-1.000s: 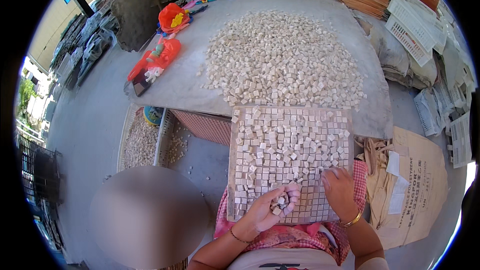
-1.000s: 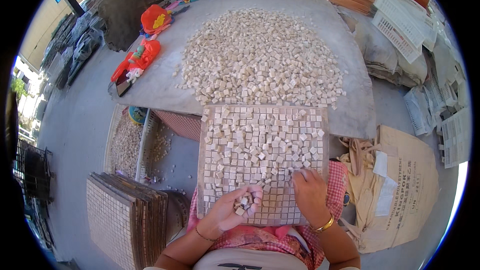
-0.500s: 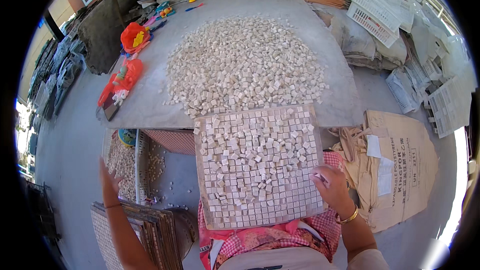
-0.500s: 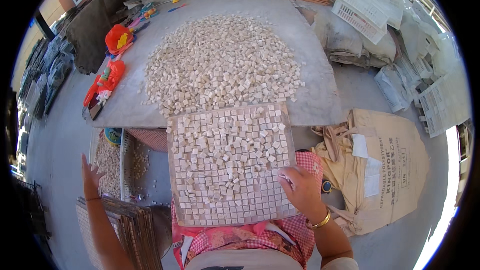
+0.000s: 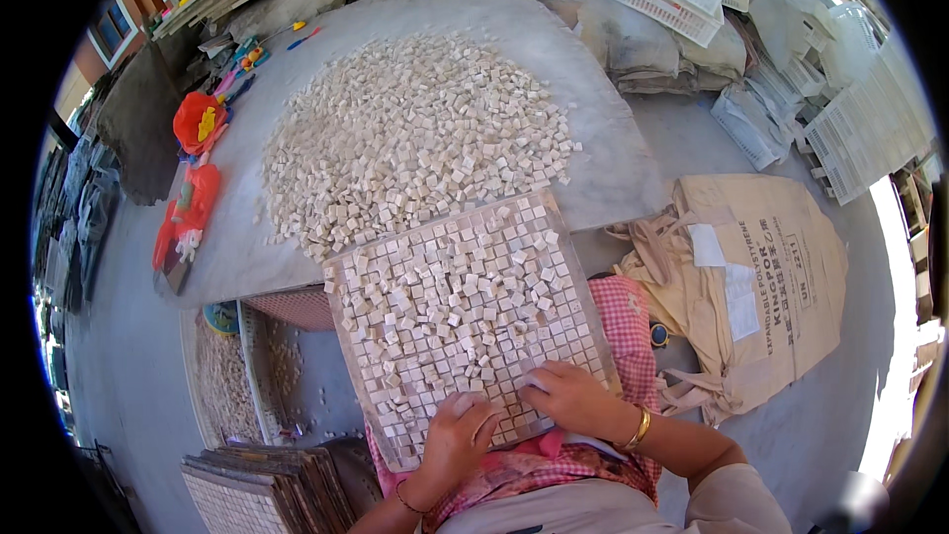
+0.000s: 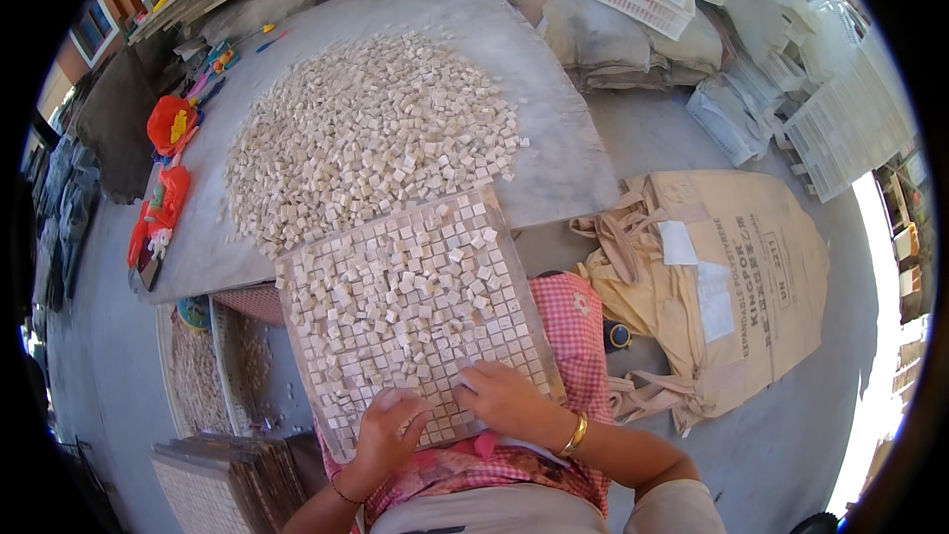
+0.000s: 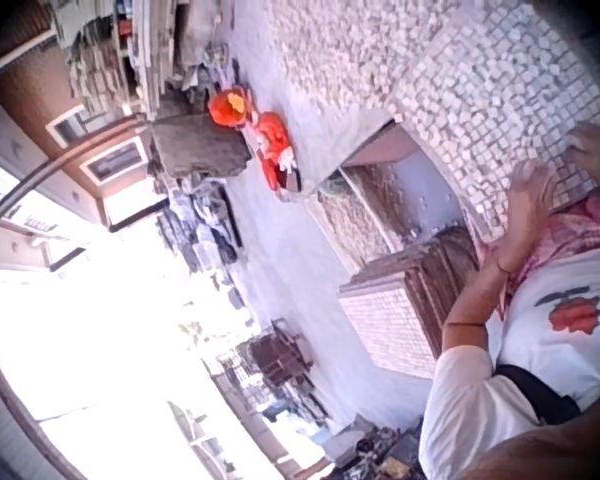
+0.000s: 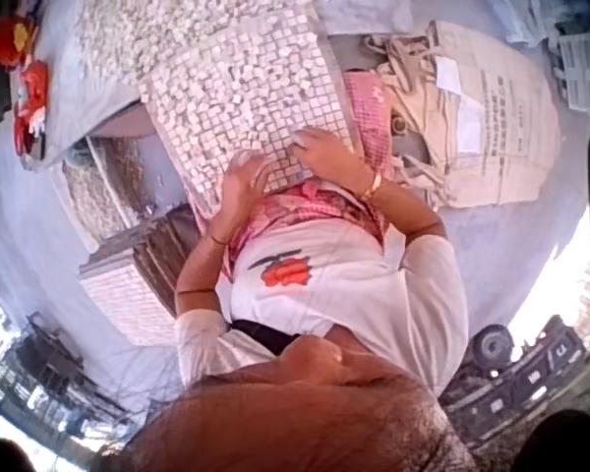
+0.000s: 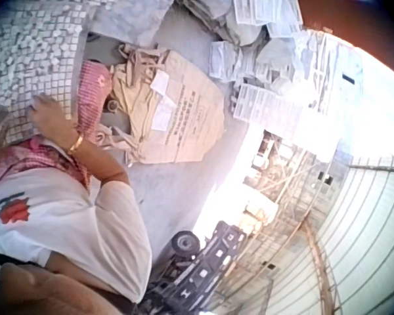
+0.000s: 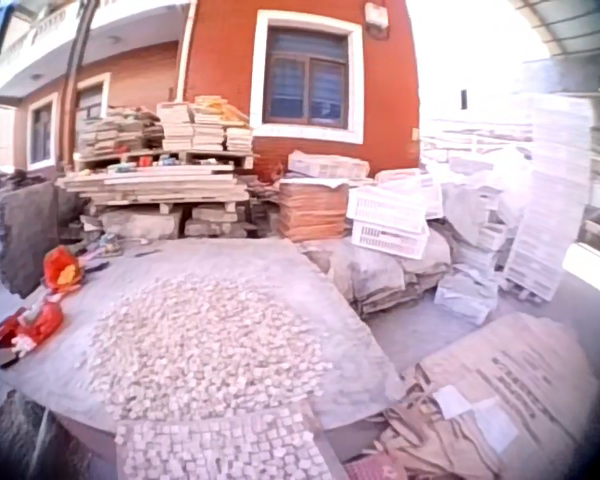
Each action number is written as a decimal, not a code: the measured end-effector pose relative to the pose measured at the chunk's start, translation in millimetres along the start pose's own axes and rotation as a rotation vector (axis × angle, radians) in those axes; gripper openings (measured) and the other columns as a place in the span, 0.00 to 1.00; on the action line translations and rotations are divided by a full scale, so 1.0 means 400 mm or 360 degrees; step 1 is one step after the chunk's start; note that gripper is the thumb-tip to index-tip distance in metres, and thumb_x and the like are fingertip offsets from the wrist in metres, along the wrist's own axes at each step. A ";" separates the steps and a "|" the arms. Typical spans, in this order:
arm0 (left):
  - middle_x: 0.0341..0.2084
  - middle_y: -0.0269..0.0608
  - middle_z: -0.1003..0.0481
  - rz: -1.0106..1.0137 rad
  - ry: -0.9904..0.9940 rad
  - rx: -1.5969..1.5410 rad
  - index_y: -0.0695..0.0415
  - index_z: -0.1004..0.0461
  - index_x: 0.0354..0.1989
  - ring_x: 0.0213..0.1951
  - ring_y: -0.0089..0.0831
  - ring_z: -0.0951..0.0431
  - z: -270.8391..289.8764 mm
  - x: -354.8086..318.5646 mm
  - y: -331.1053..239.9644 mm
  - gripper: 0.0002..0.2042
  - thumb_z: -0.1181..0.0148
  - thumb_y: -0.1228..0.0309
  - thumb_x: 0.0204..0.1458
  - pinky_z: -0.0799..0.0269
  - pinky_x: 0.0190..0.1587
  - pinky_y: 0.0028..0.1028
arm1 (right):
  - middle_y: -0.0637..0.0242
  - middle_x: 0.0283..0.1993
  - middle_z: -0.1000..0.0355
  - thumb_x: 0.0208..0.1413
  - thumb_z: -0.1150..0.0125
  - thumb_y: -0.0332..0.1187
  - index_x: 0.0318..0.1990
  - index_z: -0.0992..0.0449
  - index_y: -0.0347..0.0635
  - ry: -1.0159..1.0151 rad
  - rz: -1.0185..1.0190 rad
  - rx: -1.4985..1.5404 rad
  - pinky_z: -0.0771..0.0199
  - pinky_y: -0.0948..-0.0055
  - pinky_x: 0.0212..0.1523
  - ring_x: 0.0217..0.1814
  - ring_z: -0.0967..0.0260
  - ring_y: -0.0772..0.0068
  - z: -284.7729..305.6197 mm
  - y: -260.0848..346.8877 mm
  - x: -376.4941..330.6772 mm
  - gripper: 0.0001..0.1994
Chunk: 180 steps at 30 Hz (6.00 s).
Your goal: The person places small white cubic tiles one by one into a grid tray held in their lap. They pick tiles from a large pile on a nearby table and carefully fit them into the empty slots of the mesh grid. The person continues this repetitive assembly process throughout the clip.
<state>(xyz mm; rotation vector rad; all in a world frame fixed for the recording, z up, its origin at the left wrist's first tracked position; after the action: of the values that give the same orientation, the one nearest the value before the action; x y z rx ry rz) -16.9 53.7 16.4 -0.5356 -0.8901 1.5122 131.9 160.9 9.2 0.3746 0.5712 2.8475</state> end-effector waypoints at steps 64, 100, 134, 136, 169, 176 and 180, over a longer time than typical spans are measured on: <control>0.27 0.42 0.28 0.0034 -0.0424 0.0102 0.58 0.24 0.30 0.32 0.41 0.28 -0.064 0.240 -0.013 0.05 0.40 0.79 0.43 0.32 0.34 0.34 | 0.58 0.34 0.31 0.46 0.39 0.33 0.35 0.28 0.41 -0.0281 -0.0876 0.0371 0.29 0.62 0.34 0.35 0.31 0.55 0.047 -0.185 0.032 0.10; 0.30 0.45 0.31 0.0036 -0.0223 0.0519 0.60 0.30 0.33 0.37 0.45 0.32 -0.126 0.293 -0.021 0.12 0.37 0.76 0.38 0.37 0.41 0.38 | 0.59 0.34 0.31 0.46 0.40 0.31 0.34 0.29 0.41 -0.0377 -0.0816 0.0263 0.29 0.63 0.31 0.34 0.31 0.55 0.063 -0.213 0.076 0.08; 0.32 0.38 0.26 0.0865 0.0329 -0.1300 0.65 0.25 0.40 0.31 0.22 0.27 -0.128 0.126 0.002 0.08 0.46 0.78 0.53 0.30 0.35 0.20 | 0.67 0.31 0.33 0.47 0.44 0.31 0.37 0.28 0.44 0.0011 -0.0390 0.0225 0.28 0.69 0.27 0.32 0.31 0.66 0.045 -0.050 -0.204 0.09; 0.33 0.39 0.26 0.0996 0.0362 -0.1527 0.67 0.26 0.41 0.32 0.23 0.26 -0.145 0.121 -0.008 0.09 0.48 0.78 0.54 0.29 0.37 0.21 | 0.67 0.31 0.33 0.47 0.44 0.31 0.38 0.28 0.44 0.0069 -0.0398 0.0221 0.28 0.70 0.27 0.33 0.31 0.66 0.039 -0.054 -0.205 0.09; 0.28 0.41 0.24 0.1141 0.0620 -0.1454 0.68 0.31 0.37 0.30 0.22 0.25 -0.205 0.098 -0.034 0.07 0.47 0.76 0.54 0.28 0.32 0.19 | 0.58 0.29 0.29 0.48 0.40 0.30 0.38 0.27 0.39 -0.0198 -0.0812 0.0850 0.30 0.69 0.31 0.30 0.30 0.60 0.093 -0.059 -0.133 0.10; 0.26 0.39 0.25 0.0822 0.0351 -0.0935 0.66 0.30 0.39 0.29 0.19 0.27 -0.156 0.125 -0.027 0.07 0.47 0.74 0.55 0.30 0.30 0.19 | 0.60 0.31 0.30 0.47 0.40 0.31 0.37 0.27 0.40 -0.0148 -0.0597 0.0536 0.28 0.65 0.31 0.32 0.30 0.58 0.067 -0.073 -0.159 0.10; 0.26 0.38 0.25 0.0857 0.0268 -0.1020 0.64 0.30 0.39 0.29 0.19 0.27 -0.135 0.124 -0.021 0.07 0.48 0.75 0.54 0.31 0.29 0.18 | 0.61 0.31 0.31 0.47 0.41 0.31 0.37 0.28 0.40 -0.0040 -0.0477 0.0411 0.28 0.66 0.30 0.31 0.30 0.59 0.051 -0.076 -0.171 0.10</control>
<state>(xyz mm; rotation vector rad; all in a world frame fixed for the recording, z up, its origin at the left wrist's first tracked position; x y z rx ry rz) 22.3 113.7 -1.0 -1.4404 -1.1539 1.6017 207.2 178.0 1.0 0.3337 0.9110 2.4858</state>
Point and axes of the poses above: each hand's wrist, its own x-axis towards the middle knuckle, its own z-axis out of the back of the hand, y = z × x, the point moved 3 cm from there along x, towards the middle knuckle
